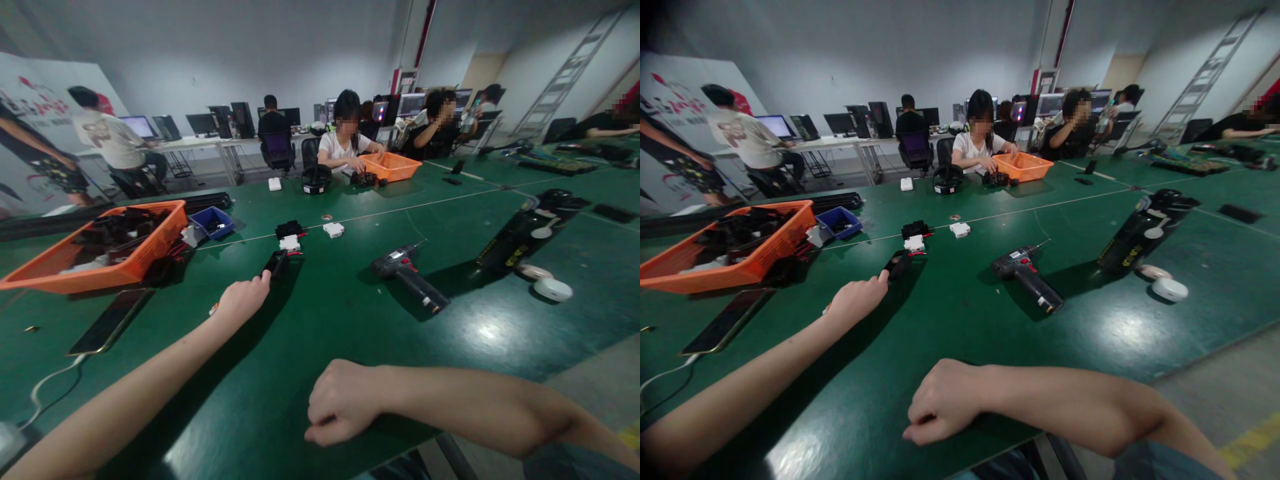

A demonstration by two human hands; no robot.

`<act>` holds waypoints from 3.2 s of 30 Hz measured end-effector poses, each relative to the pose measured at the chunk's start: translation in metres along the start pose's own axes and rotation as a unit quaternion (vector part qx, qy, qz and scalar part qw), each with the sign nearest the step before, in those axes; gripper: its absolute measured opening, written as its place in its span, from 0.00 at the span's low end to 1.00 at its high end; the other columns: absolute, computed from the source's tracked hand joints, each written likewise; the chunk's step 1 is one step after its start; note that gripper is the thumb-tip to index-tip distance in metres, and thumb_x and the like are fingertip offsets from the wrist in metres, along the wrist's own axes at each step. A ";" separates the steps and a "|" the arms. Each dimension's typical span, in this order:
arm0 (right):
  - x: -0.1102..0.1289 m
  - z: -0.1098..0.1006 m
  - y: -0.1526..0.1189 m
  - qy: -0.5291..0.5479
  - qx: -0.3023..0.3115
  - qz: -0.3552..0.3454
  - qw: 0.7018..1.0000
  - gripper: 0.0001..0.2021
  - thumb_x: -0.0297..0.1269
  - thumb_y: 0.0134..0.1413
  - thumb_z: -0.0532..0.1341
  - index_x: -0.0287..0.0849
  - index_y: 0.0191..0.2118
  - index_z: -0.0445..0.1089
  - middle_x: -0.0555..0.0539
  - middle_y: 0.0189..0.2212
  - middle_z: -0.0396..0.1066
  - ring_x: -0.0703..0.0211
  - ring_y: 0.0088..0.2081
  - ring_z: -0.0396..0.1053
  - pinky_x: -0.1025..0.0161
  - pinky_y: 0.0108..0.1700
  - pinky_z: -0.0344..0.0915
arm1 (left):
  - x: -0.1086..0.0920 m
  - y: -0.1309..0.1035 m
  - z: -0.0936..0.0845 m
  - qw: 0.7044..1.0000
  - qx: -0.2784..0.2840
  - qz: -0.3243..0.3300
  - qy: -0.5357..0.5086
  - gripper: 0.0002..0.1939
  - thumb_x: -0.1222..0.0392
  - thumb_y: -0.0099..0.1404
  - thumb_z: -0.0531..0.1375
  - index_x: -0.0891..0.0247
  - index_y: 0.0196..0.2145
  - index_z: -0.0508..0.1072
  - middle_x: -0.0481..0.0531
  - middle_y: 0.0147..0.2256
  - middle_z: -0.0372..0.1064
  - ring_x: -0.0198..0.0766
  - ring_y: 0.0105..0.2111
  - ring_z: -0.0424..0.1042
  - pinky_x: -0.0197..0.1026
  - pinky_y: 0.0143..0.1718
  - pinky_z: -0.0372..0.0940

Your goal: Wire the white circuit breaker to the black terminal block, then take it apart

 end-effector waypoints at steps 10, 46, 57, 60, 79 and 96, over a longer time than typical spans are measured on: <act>0.000 0.002 0.000 0.006 -0.012 0.003 1.000 0.19 0.43 0.60 0.60 0.43 0.20 0.64 0.55 0.18 0.68 0.67 0.23 0.65 0.66 0.23 0.49 | 0.045 0.023 0.022 0.989 0.060 -0.090 -0.097 0.24 0.50 0.73 0.39 0.67 0.53 0.64 0.64 0.33 0.76 0.55 0.32 0.78 0.52 0.35 0.70; 0.002 -0.001 0.001 -0.008 0.022 0.001 1.000 0.20 0.44 0.62 0.58 0.42 0.21 0.65 0.54 0.20 0.71 0.67 0.25 0.68 0.67 0.22 0.50 | 0.099 0.024 0.060 0.951 -0.016 -0.230 -0.205 0.25 0.42 0.66 0.50 0.64 0.50 0.67 0.63 0.48 0.69 0.52 0.46 0.73 0.47 0.42 0.69; -0.001 0.003 0.001 -0.001 0.013 0.017 1.000 0.20 0.44 0.61 0.59 0.42 0.19 0.64 0.54 0.19 0.69 0.67 0.24 0.65 0.66 0.22 0.47 | 0.084 0.040 0.035 0.966 -0.125 -0.176 -0.139 0.34 0.48 0.64 0.54 0.62 0.65 0.54 0.67 0.60 0.53 0.60 0.57 0.62 0.55 0.51 0.65; -0.001 0.003 0.002 0.023 0.016 0.020 0.999 0.21 0.43 0.62 0.59 0.42 0.19 0.62 0.53 0.18 0.67 0.67 0.23 0.64 0.67 0.23 0.48 | 0.077 0.045 0.036 0.969 -0.117 -0.183 -0.117 0.29 0.53 0.65 0.52 0.64 0.62 0.59 0.68 0.60 0.54 0.59 0.53 0.65 0.54 0.48 0.67; -0.196 -0.103 0.089 -0.229 -0.055 0.393 0.889 0.10 0.37 0.66 0.54 0.40 0.46 0.69 0.41 0.44 0.73 0.55 0.37 0.72 0.63 0.36 0.63 | 0.086 0.041 0.054 0.955 -0.103 -0.191 -0.204 0.34 0.64 0.61 0.53 0.60 0.66 0.55 0.62 0.66 0.47 0.55 0.55 0.66 0.50 0.46 0.71; -0.253 -0.088 0.078 -0.265 -0.069 0.472 0.838 0.17 0.46 0.69 0.50 0.42 0.48 0.71 0.40 0.46 0.73 0.50 0.43 0.73 0.59 0.42 0.66 | 0.086 0.051 0.061 0.949 -0.114 -0.178 -0.234 0.32 0.65 0.65 0.50 0.64 0.67 0.52 0.66 0.66 0.44 0.52 0.52 0.70 0.48 0.49 0.70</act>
Point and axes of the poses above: each hand's wrist, its own y-axis towards the middle knuckle, its own z-axis out of the palm, x = y × z, the point moved 4 cm from there along y, towards the middle knuckle
